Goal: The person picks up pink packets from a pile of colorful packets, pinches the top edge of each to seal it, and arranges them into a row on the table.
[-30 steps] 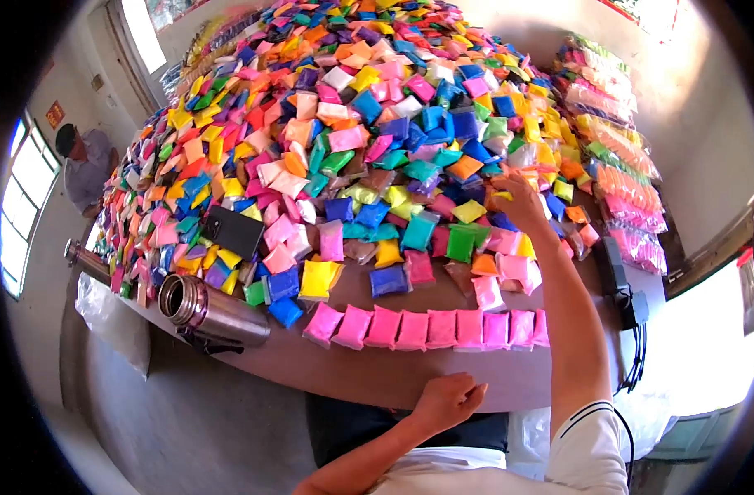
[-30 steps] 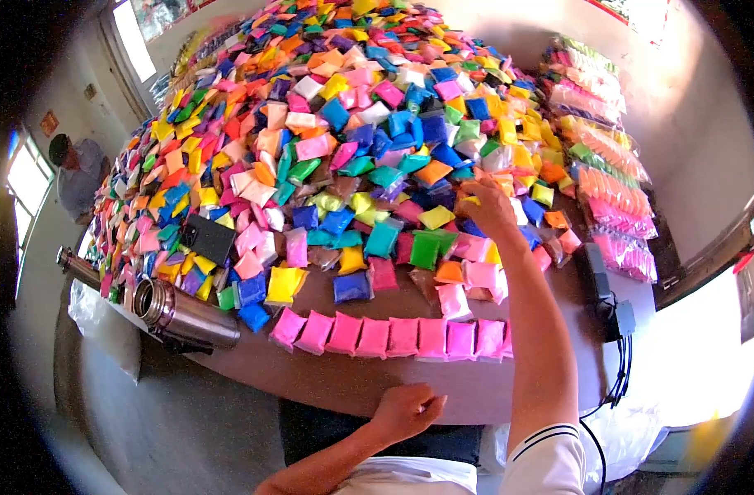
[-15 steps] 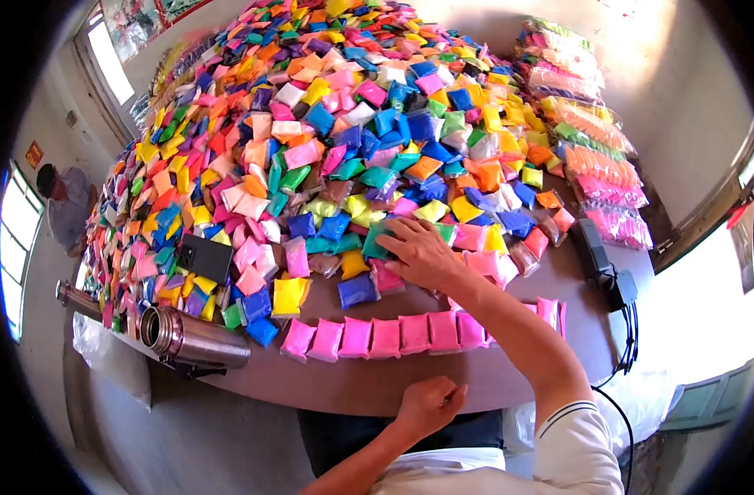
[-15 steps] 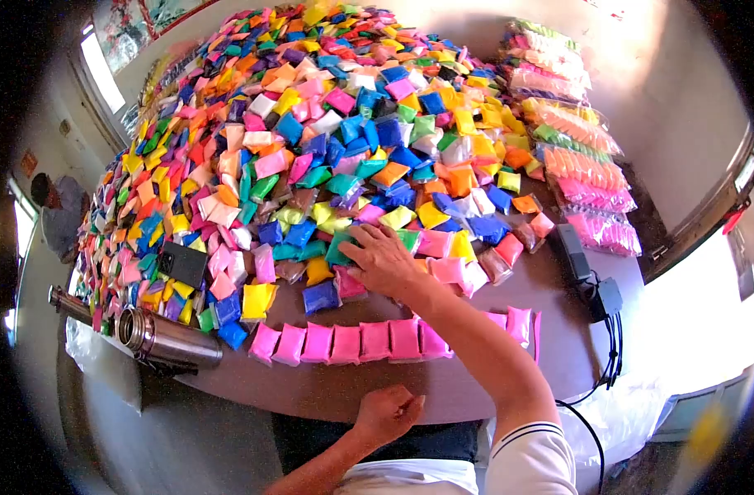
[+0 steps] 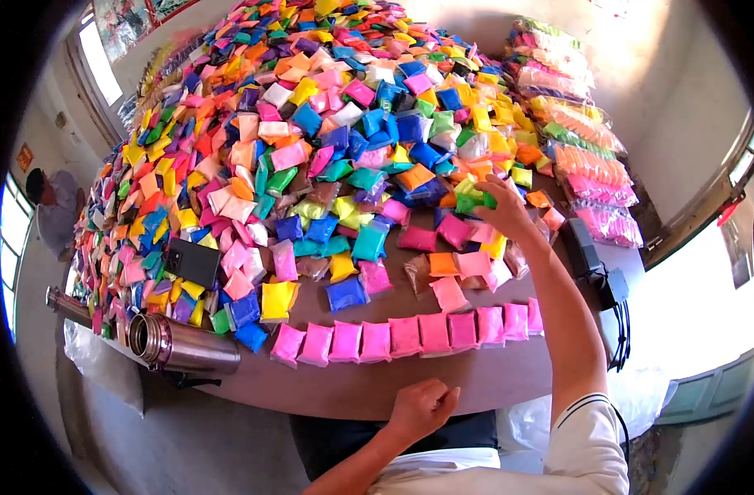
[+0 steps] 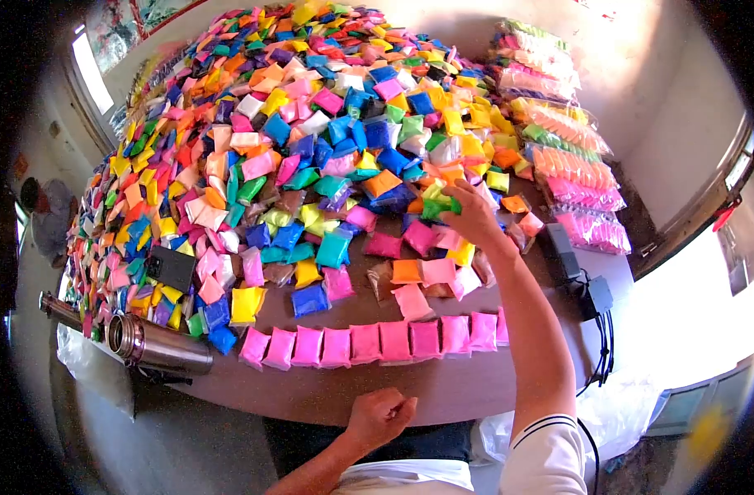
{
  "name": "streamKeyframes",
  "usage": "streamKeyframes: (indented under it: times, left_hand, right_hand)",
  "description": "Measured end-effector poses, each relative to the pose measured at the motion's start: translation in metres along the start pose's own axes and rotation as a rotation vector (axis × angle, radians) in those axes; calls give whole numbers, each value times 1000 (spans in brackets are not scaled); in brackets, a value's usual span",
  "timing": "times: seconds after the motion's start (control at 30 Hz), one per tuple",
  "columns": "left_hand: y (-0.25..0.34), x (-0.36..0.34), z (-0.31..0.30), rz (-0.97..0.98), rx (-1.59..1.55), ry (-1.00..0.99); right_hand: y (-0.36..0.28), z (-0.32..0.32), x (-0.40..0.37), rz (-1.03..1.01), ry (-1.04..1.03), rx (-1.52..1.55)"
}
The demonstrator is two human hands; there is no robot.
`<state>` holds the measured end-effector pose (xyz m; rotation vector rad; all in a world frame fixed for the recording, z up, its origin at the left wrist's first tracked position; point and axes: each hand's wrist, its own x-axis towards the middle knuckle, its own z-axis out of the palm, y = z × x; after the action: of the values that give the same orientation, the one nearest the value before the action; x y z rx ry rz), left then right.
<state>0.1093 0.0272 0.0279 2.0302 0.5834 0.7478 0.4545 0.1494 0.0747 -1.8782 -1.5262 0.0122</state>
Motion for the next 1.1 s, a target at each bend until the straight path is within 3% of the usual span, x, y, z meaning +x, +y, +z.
streamKeyframes:
  times: [0.13, 0.23, 0.3, 0.33, 0.4, 0.47, 0.57, 0.63, 0.67, 0.73, 0.9, 0.97, 1.07, 1.1]
  left_hand:
    - [2, 1, -1, -23, -3, 2]
    - [1, 1, -1, -27, 15, -21]
    - [1, 1, 0, -14, 15, -6]
    - [2, 1, 0, -16, 11, -9]
    - [3, 1, -3, -25, -8, -6]
    - [-1, 0, 0, -4, -7, 6]
    - [-1, 1, -1, 13, 1, 2]
    - [0, 1, -1, 7, 14, -9]
    - [0, 2, -1, 27, 8, 13]
    - [-2, 0, 0, 44, 10, 39]
    - [0, -2, -2, -13, 1, 20]
    - [1, -2, -3, -31, -2, 16]
    - [1, -2, -2, -59, 1, 13]
    - [1, -3, 0, -71, 11, 8]
  right_hand:
    - [18, -7, 5, 137, -18, 39]
    - [20, -8, 6, 105, 66, -187]
    - [17, -5, 7, 73, 299, -317]
    - [9, -7, 7, 76, 296, -320]
    - [-16, -8, 12, 190, 169, 28]
    - [-38, 0, 16, 4, 129, 49]
    - [-66, 28, 15, -40, -5, 220]
    - [-78, 52, 20, -16, -178, 251]
    - [-78, 68, 21, -19, -178, 257]
    - [-75, 103, 25, -225, -88, 47]
    - [-81, 126, 30, -225, 139, -147]
    - [-79, 106, 34, -143, -101, 23]
    - [-82, 77, 23, -24, -100, 154]
    - [-78, 66, 19, 66, -241, 273]
